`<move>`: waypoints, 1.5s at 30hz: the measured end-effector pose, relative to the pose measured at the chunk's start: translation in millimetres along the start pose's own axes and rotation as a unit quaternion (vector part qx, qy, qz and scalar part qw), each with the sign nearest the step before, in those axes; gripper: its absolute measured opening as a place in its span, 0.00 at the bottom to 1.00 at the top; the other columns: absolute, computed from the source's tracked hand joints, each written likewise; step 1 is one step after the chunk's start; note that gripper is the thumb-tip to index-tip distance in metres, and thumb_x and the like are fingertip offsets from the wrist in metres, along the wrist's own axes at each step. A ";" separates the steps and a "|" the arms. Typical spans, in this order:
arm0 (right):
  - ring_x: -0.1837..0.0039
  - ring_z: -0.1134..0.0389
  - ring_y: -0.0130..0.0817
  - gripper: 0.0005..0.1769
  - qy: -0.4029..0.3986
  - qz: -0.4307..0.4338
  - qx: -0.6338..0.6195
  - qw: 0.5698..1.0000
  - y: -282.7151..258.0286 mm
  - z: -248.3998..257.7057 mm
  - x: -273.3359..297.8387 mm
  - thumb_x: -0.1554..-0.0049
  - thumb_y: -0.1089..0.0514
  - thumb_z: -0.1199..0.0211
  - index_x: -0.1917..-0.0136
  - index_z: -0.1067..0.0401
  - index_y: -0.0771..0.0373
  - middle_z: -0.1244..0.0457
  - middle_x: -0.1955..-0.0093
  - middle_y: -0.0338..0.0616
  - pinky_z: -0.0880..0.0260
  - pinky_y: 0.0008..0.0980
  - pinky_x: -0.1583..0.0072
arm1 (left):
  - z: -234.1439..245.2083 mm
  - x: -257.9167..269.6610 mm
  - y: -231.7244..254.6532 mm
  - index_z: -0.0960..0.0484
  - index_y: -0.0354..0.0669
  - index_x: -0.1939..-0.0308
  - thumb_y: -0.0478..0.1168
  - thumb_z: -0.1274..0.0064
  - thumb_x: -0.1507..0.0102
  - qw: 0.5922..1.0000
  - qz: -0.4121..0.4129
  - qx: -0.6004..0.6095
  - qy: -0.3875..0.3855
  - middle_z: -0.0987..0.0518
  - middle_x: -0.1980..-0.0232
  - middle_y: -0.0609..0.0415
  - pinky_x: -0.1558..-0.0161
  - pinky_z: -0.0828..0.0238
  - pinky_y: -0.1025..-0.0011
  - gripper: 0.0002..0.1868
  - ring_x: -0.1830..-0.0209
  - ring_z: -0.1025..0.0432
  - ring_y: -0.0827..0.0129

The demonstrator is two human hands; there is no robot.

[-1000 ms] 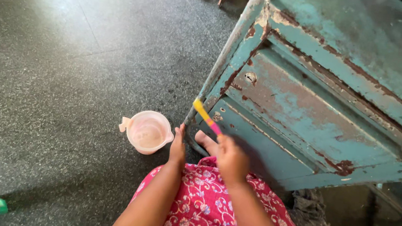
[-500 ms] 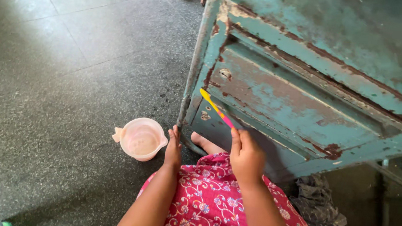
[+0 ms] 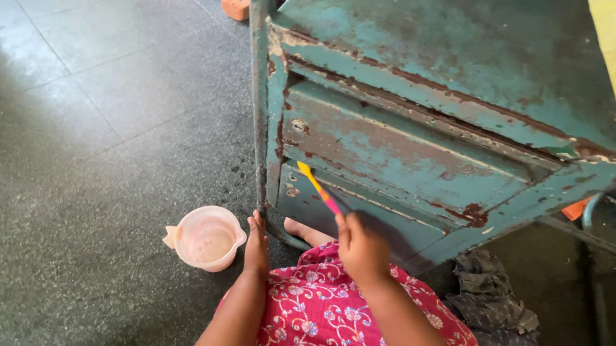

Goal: The person sits on the floor and scrubs the front of a teal metal cabinet using a toothbrush and a small container of liquid. They repeatedly dip the toothbrush into the container and scrub the cabinet's surface, then wipe the area with a cloth.

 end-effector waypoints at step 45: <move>0.55 0.34 0.66 0.22 0.244 -0.148 -0.149 0.947 107.5 205.5 28.9 0.32 0.45 0.55 0.50 0.32 0.64 0.35 0.61 0.61 0.36 0.57 0.55 | -388.5 216.6 187.9 0.53 0.53 0.20 0.58 0.30 0.51 0.488 -0.402 -0.775 -0.009 0.62 0.18 0.35 0.27 0.55 0.37 0.63 0.19 0.62 0.35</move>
Point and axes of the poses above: each hand's wrist, its own x-axis away from the middle knuckle, its own z-axis out of the back of the hand, y = z × x, the point moved 9 cm from there along -x, towards the middle knuckle
